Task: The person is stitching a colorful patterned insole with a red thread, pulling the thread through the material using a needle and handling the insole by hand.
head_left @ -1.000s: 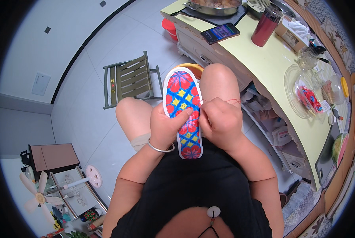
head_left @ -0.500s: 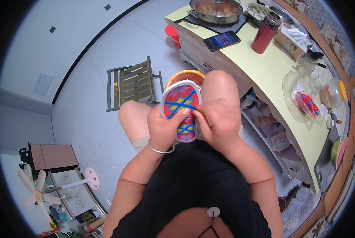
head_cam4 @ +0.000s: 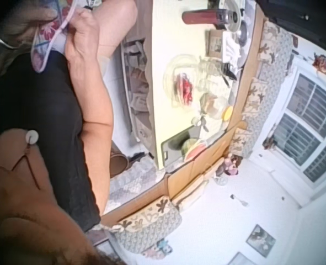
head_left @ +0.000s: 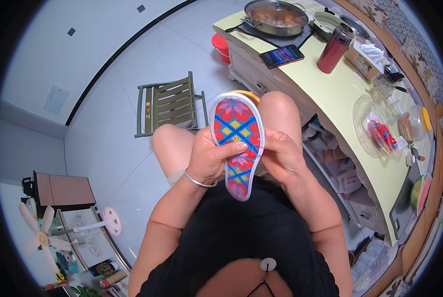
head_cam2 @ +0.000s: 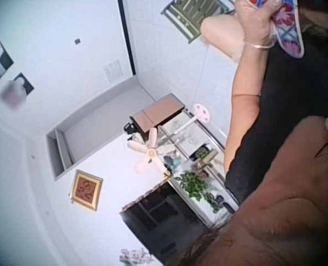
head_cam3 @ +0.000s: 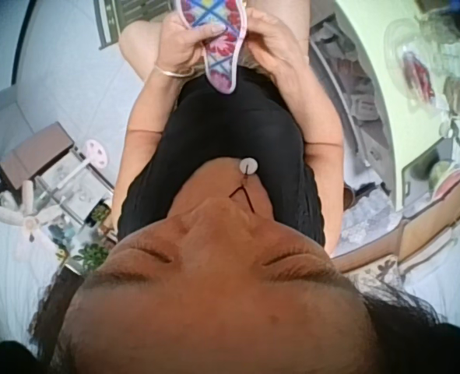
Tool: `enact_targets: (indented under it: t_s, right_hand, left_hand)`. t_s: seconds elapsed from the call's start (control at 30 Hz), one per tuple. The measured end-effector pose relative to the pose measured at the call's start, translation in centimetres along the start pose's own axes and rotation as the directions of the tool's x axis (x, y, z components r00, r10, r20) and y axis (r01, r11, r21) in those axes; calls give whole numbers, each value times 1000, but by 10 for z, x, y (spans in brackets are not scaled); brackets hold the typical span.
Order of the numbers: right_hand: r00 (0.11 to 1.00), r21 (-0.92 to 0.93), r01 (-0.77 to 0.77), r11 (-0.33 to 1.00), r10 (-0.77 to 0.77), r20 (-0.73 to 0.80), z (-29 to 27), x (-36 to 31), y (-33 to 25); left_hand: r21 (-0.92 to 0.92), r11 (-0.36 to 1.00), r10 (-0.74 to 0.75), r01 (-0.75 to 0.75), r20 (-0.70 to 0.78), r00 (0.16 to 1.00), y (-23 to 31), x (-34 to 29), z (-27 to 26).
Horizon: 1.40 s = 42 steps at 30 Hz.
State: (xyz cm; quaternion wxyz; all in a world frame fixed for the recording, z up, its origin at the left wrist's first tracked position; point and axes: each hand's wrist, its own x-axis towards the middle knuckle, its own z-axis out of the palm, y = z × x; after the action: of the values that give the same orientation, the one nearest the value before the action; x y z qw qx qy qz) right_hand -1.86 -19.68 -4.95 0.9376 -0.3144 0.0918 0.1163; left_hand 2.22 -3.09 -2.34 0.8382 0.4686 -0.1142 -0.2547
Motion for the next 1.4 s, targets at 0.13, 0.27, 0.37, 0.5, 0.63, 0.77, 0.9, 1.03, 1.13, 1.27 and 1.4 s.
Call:
enact_targets:
  t_s: [0.13, 0.27, 0.37, 0.5, 0.63, 0.77, 0.9, 1.03, 1.13, 1.27, 1.4]
  right_hand:
    - [986, -22, 148, 989, -149, -76, 1, 11, 0]
    - [996, 15, 46, 999, -45, -71, 6, 9, -3]
    - [981, 113, 87, 990, -66, -182, -35, 26, 0]
    - [962, 425, 264, 866, -206, -178, -52, 0, -48]
    - [849, 602, 460, 652, -522, -83, -113, -54, -120]
    - [544, 186, 835, 517, -729, -415, -217, -131, -203]
    - [491, 250, 870, 426, -800, -345, -292, -184, -234]
    - [522, -415, 677, 608, -794, -311, -171, -111, -160]
    - [694, -538, 439, 720, -652, -307, -56, -50, -77]
    - [946, -692, 292, 660, -304, 110, -5, -10, -23]
    - [967, -725, 134, 676, 69, 244, -2, 11, 10]
  left_hand:
    - [-103, 994, 24, -23, 3, 1000, -6, 9, -6]
    - [-52, 997, 58, -55, 52, 997, -9, 8, -16]
    - [29, 989, 133, -144, 244, 961, -4, 4, -16]
    - [-90, 995, 41, -37, 45, 998, 8, 0, -31]
    - [-144, 984, 88, -103, -109, 990, 27, -5, -60]
    - [-99, 962, 218, -255, -283, 934, 41, -11, -105]
    - [-64, 943, 281, -327, -372, 885, 59, -22, -116]
    - [-80, 984, 136, -161, -254, 958, 47, -14, -87]
    - [-119, 993, 14, -29, -129, 992, 40, -6, -50]
    - [-31, 978, -204, 205, 21, 979, 28, -1, -35]
    - [24, 970, -241, 241, 22, 970, 26, 0, -21]
